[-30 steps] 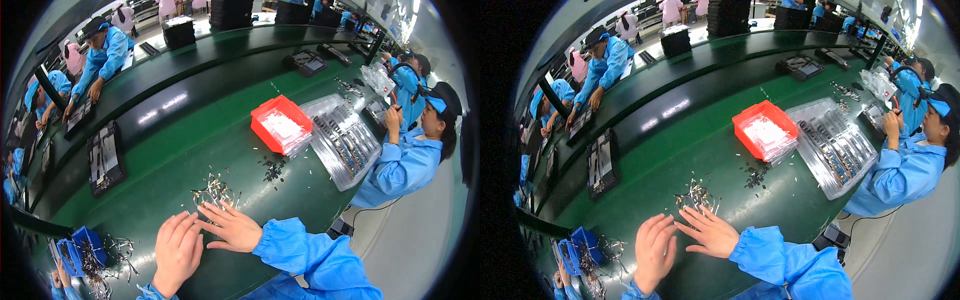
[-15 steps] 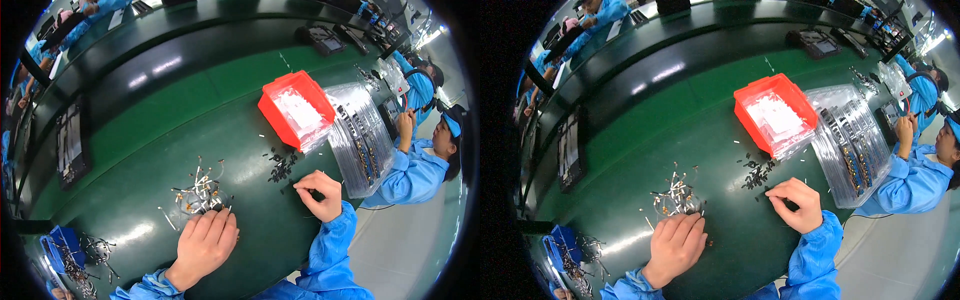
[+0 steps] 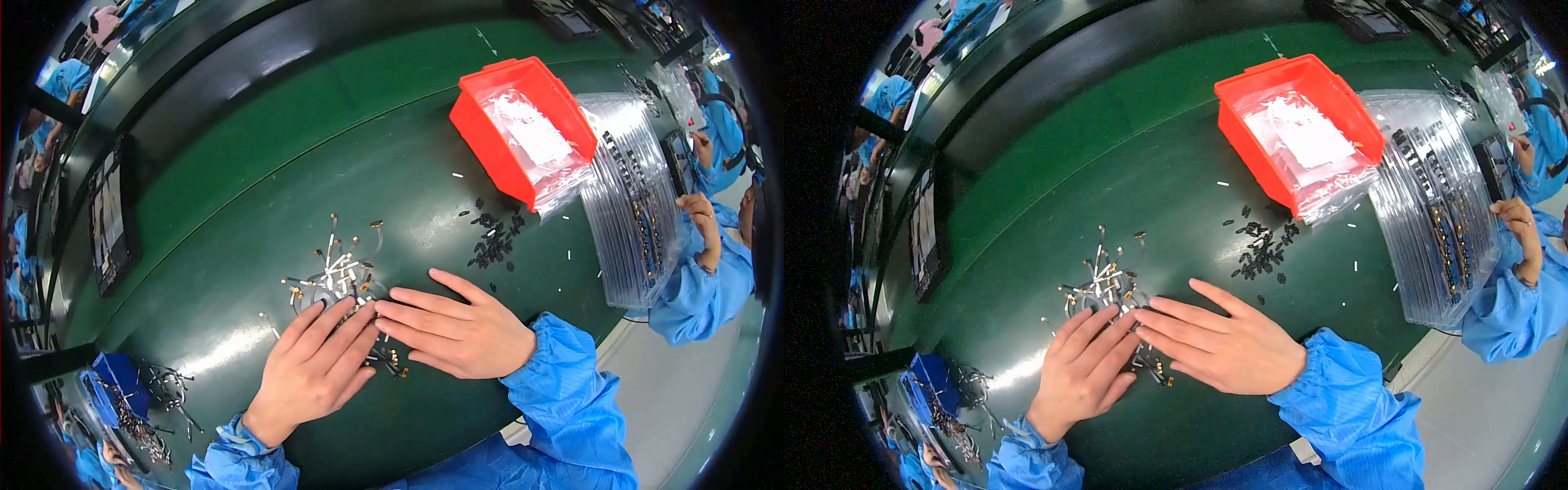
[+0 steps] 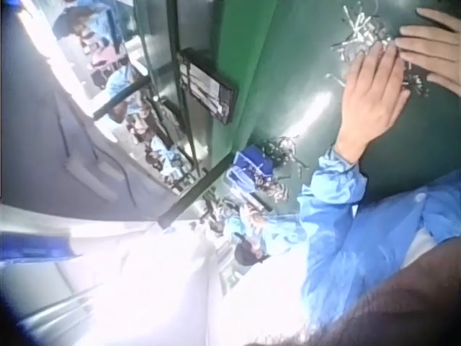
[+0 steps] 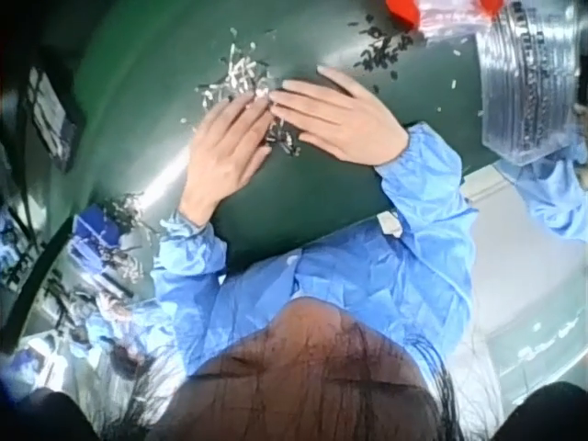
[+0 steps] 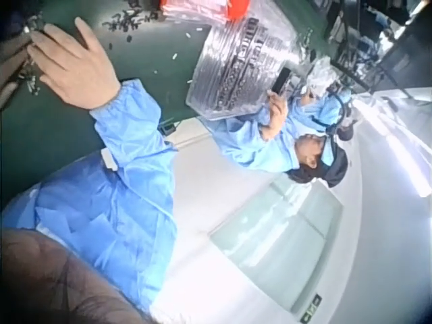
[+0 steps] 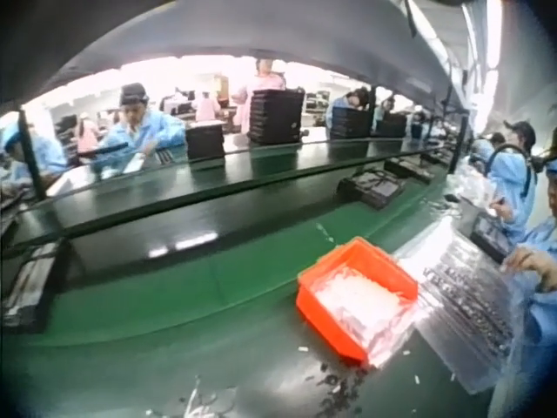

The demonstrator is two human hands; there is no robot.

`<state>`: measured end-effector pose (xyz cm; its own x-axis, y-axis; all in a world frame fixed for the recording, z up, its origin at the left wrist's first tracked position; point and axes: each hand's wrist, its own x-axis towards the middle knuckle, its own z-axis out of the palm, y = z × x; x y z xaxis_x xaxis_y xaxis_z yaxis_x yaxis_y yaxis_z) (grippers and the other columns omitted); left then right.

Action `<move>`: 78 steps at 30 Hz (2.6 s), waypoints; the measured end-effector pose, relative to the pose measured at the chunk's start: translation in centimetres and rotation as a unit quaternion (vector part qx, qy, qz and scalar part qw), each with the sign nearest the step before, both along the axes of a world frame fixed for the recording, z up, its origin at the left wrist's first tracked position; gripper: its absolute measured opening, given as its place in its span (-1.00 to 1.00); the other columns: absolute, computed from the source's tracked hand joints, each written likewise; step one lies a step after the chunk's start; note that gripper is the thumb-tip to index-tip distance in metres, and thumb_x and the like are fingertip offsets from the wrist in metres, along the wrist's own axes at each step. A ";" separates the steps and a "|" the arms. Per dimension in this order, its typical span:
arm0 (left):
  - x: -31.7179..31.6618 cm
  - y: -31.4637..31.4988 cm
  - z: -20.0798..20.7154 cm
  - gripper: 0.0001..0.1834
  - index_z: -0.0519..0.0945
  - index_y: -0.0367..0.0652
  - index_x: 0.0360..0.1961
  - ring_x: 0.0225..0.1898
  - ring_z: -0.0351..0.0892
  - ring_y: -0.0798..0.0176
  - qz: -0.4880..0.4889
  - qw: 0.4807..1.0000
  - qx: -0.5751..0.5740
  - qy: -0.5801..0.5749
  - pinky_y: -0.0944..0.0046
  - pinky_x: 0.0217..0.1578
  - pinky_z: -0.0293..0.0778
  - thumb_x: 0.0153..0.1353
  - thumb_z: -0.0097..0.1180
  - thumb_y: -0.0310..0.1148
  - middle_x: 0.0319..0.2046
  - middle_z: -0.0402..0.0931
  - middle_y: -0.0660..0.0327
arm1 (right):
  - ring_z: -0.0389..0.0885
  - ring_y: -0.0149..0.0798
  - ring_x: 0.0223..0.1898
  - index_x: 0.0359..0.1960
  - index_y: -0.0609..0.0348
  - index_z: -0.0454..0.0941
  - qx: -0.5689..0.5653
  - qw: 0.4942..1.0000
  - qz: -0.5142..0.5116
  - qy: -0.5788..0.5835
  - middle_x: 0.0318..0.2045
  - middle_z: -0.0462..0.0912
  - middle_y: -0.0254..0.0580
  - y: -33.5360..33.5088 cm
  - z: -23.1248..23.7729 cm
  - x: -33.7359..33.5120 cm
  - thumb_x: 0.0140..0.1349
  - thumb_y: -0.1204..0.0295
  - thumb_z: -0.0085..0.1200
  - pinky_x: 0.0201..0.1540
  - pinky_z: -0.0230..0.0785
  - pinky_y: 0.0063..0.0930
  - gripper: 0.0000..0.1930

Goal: The person installs flexible ribbon cables into a tablet chassis by hand, connecting them to ribbon connectors within the electronic device.

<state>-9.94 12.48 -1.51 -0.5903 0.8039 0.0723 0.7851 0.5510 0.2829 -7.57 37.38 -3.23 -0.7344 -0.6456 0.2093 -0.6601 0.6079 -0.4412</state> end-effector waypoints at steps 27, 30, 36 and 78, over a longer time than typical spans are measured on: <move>1.8 -3.1 0.4 -0.41 0.54 -0.06 0.14 0.29 0.33 0.14 -0.006 1.000 0.001 -0.010 0.03 0.31 0.21 0.10 0.19 -0.04 0.22 0.41 0.20 | 0.47 -0.22 0.12 0.11 0.12 0.56 0.024 0.988 -0.154 0.014 0.19 0.47 -0.24 -2.0 1.5 7.1 0.10 0.38 0.25 0.10 0.32 -0.33 -0.52; 1.9 -2.9 0.3 -0.43 0.55 -0.06 0.12 0.29 0.32 0.13 -0.016 0.999 -0.007 -0.028 0.02 0.32 0.19 0.12 0.17 -0.02 0.23 0.41 0.19 | 0.35 -0.30 0.28 0.15 -0.01 0.54 0.053 0.993 -0.101 -0.016 0.24 0.44 -0.35 -2.7 1.2 5.6 0.14 0.26 0.22 0.24 0.25 -0.33 -0.51; 2.4 -4.6 -0.1 -0.42 0.57 -0.05 0.12 0.29 0.33 0.06 -0.013 0.999 -0.017 -0.034 -0.06 0.32 0.18 0.21 0.02 0.09 0.23 0.41 0.14 | 0.48 -0.22 -0.02 0.07 0.27 0.54 0.047 0.986 -0.159 -0.012 0.17 0.48 -0.20 -4.1 0.9 6.6 0.08 0.37 0.25 0.03 0.38 -0.34 -0.52; 4.6 -2.3 1.5 -0.60 0.63 -0.05 -0.16 -0.06 0.57 0.28 -0.091 0.993 0.039 0.063 0.18 0.13 0.42 0.19 0.12 0.03 -0.07 0.59 0.28 | 0.53 -0.25 -0.19 0.04 0.26 0.56 0.010 0.988 -0.148 0.035 -0.07 0.56 -0.25 -1.5 0.9 3.2 -0.01 0.54 0.24 -0.17 0.43 -0.41 -0.52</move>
<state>-5.36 10.14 0.04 -0.4190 0.8853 0.2016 0.9011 0.3781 0.2125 -4.38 35.90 -2.30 -0.8760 -0.4088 0.2558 -0.4802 0.7879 -0.3856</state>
